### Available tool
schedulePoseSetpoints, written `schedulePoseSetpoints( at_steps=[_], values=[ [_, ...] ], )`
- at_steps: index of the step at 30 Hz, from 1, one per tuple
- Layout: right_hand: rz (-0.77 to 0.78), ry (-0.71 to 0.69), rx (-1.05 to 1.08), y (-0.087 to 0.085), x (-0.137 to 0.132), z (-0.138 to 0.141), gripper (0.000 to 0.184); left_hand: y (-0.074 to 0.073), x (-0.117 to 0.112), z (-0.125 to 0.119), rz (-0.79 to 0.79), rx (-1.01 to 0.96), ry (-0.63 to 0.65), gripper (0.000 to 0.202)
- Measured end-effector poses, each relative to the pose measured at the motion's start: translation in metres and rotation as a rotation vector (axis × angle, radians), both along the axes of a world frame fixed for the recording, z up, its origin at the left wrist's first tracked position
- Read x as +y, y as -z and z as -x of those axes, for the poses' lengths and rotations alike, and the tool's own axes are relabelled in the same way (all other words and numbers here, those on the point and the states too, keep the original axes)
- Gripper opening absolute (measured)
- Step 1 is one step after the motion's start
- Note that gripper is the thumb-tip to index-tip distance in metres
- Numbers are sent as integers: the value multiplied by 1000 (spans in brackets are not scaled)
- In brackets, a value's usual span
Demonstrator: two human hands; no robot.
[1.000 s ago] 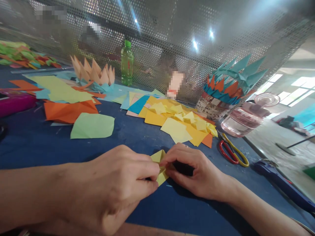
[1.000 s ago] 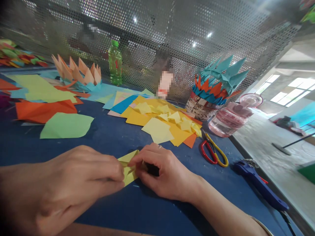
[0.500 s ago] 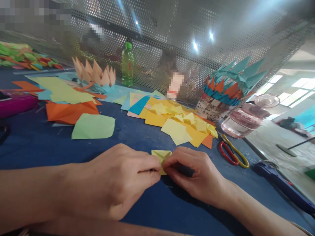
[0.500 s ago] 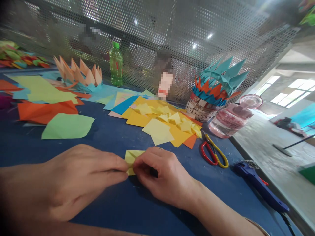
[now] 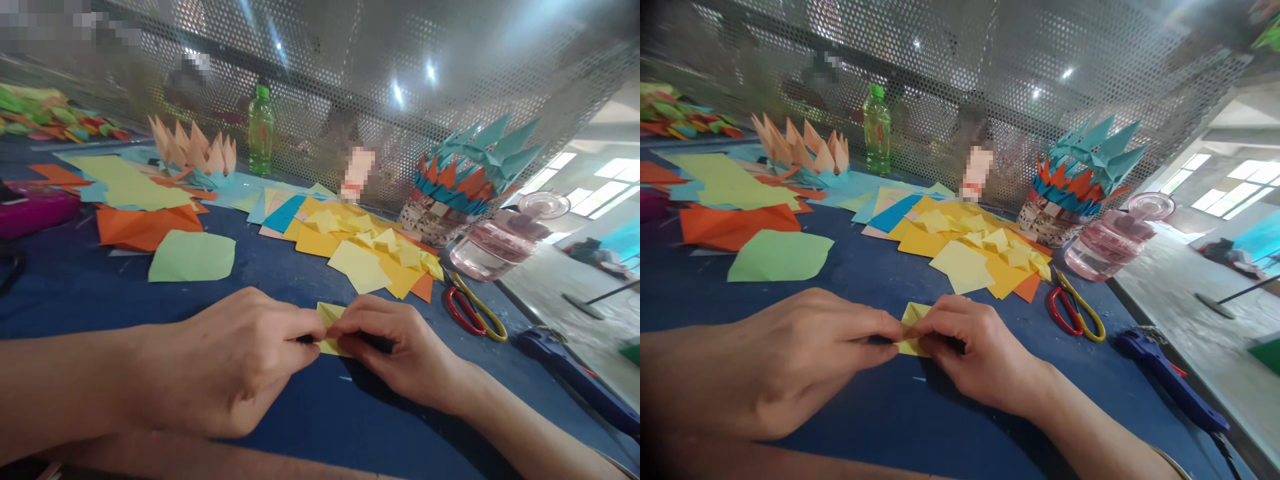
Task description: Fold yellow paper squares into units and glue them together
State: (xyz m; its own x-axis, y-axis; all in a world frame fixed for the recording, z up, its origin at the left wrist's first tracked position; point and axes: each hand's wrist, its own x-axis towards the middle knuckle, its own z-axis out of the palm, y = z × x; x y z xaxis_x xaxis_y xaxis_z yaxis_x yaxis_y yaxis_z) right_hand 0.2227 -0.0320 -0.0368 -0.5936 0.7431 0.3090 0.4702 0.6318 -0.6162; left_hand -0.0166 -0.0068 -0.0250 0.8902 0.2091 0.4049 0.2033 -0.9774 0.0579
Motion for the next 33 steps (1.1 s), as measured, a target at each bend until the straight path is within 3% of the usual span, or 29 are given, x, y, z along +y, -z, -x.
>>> schedulePoseSetpoints(
  at_steps=[10, 18, 24, 33],
  values=[
    [14, -6, 2, -2, 0, -2, 21, 1, -1, 1, -20, -23, -22, 33],
    [-101, -78, -76, -6, -2, -3, 18, 6, 4, 3, -33, -40, 34, 33],
    [-96, -91, -81, -7, -2, -3, 23, 1, 2, 0, -34, -56, -15, 31],
    [-75, -85, -55, -4, -2, -4, 20, 3, 0, 0, -2, 56, -10, 36]
  ],
)
